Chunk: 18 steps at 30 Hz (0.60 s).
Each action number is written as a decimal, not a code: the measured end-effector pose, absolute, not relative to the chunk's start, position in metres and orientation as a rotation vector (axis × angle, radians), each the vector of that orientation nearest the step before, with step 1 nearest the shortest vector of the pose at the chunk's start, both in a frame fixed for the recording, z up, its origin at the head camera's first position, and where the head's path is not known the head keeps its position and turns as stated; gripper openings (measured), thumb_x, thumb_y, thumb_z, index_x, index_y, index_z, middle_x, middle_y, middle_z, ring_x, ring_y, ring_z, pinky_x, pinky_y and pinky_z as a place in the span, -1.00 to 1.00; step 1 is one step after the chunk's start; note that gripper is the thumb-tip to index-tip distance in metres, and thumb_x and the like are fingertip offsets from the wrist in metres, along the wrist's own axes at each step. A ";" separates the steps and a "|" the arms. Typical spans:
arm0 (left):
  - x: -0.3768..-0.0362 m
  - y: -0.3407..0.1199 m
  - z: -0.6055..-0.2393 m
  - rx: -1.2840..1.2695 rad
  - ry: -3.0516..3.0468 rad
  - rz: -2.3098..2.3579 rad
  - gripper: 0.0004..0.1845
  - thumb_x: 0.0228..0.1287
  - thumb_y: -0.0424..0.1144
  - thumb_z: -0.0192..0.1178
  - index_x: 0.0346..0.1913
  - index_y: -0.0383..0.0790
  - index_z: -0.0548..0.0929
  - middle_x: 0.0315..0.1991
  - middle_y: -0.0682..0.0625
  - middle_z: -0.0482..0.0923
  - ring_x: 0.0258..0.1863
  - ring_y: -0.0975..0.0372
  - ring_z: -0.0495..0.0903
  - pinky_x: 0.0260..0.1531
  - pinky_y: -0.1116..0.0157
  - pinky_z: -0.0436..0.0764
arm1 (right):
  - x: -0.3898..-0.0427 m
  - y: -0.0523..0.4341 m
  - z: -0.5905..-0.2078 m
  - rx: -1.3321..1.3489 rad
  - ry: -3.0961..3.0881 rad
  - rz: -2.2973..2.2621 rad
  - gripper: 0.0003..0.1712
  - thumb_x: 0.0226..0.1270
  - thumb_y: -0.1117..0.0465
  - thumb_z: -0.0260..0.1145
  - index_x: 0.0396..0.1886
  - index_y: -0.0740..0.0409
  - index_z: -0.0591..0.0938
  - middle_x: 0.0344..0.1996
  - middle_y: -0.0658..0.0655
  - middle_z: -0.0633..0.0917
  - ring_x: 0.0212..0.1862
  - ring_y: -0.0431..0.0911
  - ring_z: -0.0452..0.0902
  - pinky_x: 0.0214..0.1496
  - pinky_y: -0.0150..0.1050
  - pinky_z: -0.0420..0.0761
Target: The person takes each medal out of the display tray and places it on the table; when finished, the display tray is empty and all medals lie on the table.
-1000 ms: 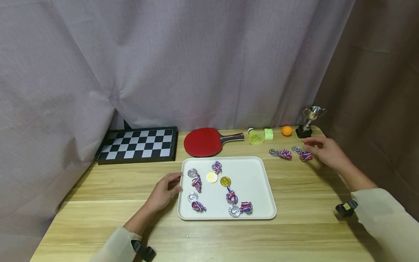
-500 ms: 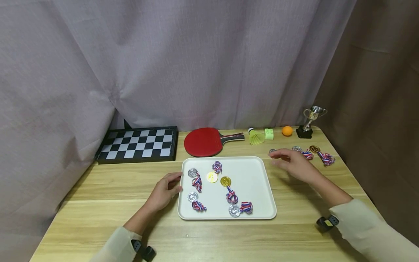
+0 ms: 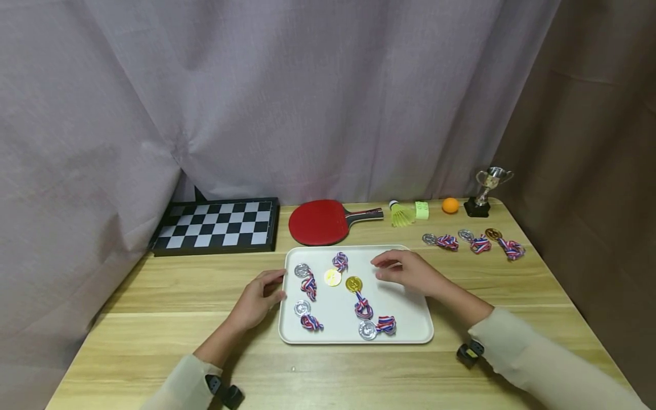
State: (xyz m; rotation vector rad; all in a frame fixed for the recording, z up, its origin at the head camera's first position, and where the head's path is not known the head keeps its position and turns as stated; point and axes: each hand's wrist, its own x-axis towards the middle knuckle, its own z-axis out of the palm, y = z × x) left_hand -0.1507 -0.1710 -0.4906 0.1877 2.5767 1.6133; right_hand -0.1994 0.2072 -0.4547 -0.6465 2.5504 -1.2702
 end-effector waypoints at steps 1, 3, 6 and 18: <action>-0.151 -0.171 -0.490 0.189 2.579 1.612 -0.47 0.30 -0.56 0.29 0.35 -0.41 0.55 0.26 -0.23 0.55 0.22 -0.05 0.58 0.32 0.03 0.57 | -0.200 0.202 -0.456 -0.656 2.544 -1.260 -0.64 0.39 0.24 0.43 0.12 0.30 0.71 -0.01 0.20 0.76 0.05 0.05 0.65 0.21 -0.01 0.68; -0.151 -0.171 -0.491 0.192 2.584 1.609 -0.46 0.30 -0.56 0.29 0.35 -0.41 0.54 0.26 -0.23 0.55 0.22 -0.05 0.58 0.31 0.03 0.57 | -0.200 0.192 -0.458 -0.680 2.525 -1.234 -0.64 0.37 0.24 0.45 0.10 0.28 0.72 -0.04 0.17 0.77 0.03 0.01 0.66 0.17 -0.09 0.70; -0.151 -0.171 -0.490 0.185 2.571 1.615 -0.45 0.30 -0.56 0.30 0.36 -0.40 0.54 0.26 -0.22 0.55 0.23 -0.04 0.57 0.33 0.04 0.56 | -0.201 0.180 -0.459 -0.716 2.505 -1.172 -0.63 0.33 0.22 0.48 0.09 0.26 0.72 -0.06 0.11 0.77 -0.01 -0.05 0.65 0.11 -0.21 0.69; -0.151 -0.171 -0.491 0.190 2.580 1.600 -0.45 0.31 -0.55 0.29 0.37 -0.40 0.53 0.27 -0.24 0.54 0.24 -0.05 0.57 0.34 0.02 0.55 | -0.208 0.162 -0.461 -0.806 2.513 -1.042 -0.64 0.18 0.29 0.58 -0.01 0.21 0.76 -0.23 0.05 0.70 -0.15 -0.11 0.52 -0.08 -0.34 0.59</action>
